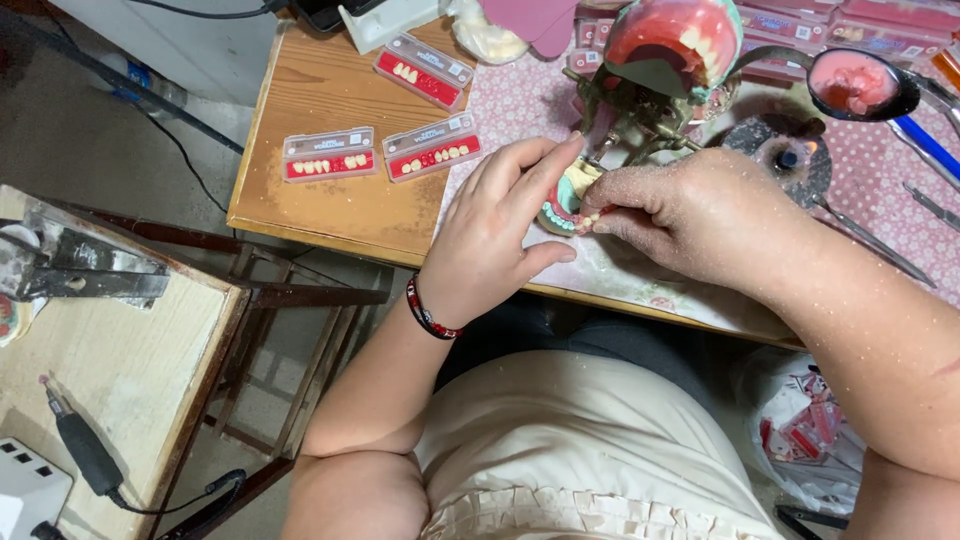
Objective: The person works on a dental cast mounted on an articulator, using a metal tool to apply material to the pink base. They then handle individual artificial teeth, placing them into the cast and adjusting their position by hand.
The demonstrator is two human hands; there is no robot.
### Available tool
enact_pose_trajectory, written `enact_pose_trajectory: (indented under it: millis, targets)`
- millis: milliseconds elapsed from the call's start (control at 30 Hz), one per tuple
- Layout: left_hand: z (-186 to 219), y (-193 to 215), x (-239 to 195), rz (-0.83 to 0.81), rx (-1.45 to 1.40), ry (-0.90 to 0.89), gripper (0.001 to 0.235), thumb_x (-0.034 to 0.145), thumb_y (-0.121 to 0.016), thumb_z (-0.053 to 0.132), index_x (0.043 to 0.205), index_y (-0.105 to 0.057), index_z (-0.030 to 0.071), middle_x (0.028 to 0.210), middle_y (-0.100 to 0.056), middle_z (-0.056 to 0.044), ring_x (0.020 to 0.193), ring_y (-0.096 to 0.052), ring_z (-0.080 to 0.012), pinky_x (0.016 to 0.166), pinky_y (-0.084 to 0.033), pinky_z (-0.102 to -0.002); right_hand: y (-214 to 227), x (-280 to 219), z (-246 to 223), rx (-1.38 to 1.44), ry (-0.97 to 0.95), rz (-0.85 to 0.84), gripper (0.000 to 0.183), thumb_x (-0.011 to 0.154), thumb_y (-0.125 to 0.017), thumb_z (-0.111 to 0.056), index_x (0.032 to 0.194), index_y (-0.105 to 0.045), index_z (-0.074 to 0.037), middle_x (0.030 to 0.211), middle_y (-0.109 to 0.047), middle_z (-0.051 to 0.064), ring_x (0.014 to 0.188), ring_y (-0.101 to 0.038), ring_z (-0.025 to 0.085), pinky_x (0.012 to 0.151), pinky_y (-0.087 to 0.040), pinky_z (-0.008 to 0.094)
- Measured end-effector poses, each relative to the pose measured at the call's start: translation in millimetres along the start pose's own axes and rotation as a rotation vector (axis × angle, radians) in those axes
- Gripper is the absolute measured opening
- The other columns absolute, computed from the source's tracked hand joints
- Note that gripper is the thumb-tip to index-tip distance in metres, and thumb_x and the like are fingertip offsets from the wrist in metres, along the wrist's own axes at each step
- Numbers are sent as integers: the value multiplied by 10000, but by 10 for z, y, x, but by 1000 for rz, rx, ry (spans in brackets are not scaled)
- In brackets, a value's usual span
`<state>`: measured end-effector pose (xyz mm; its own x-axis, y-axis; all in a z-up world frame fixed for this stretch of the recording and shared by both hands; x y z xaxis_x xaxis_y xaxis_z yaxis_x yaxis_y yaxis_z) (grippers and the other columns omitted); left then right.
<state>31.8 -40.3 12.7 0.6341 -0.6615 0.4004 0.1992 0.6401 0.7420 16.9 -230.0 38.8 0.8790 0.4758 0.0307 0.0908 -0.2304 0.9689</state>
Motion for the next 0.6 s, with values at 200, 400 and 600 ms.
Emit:
enact_pose_trajectory:
  millis: [200,400,600]
  targets:
    - [-6,-4,-14,4,-13,9,1006,820,-983,224,1601,-356,130,1462,-496,-143,1351,-558,-331,1148,-476,-454,-1,4,-14,-9,-4,-8,102,977,-689,-364,1074,-706,-337,647,-692,31,578,-663,348,533,-474,461]
    - [-25,-13,-25,11,-25,10,1002,829,-971,248,1610,-352,142,1474,-495,-138,1355,-562,-327,1159,-474,-452,-25,-9,-4,-47,27,23,129,962,-700,-334,1091,-705,-338,622,-681,48,551,-655,359,512,-476,465]
    - [-30,12,-27,-3,-77,12,1004,846,-956,315,1617,-334,152,1471,-495,-143,1352,-562,-327,1162,-465,-454,14,-14,-11,-56,1,-35,137,976,-667,-354,1110,-650,-333,606,-680,43,554,-665,339,523,-489,453]
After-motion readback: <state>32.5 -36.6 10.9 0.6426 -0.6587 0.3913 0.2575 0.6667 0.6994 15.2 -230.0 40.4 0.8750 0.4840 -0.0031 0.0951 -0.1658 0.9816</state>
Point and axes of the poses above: each hand's wrist, its own x-axis towards the middle knuckle, its own y-axis out of the back of the hand, z = x × y, the point moved 5 cm from there along x, towards the middle knuckle
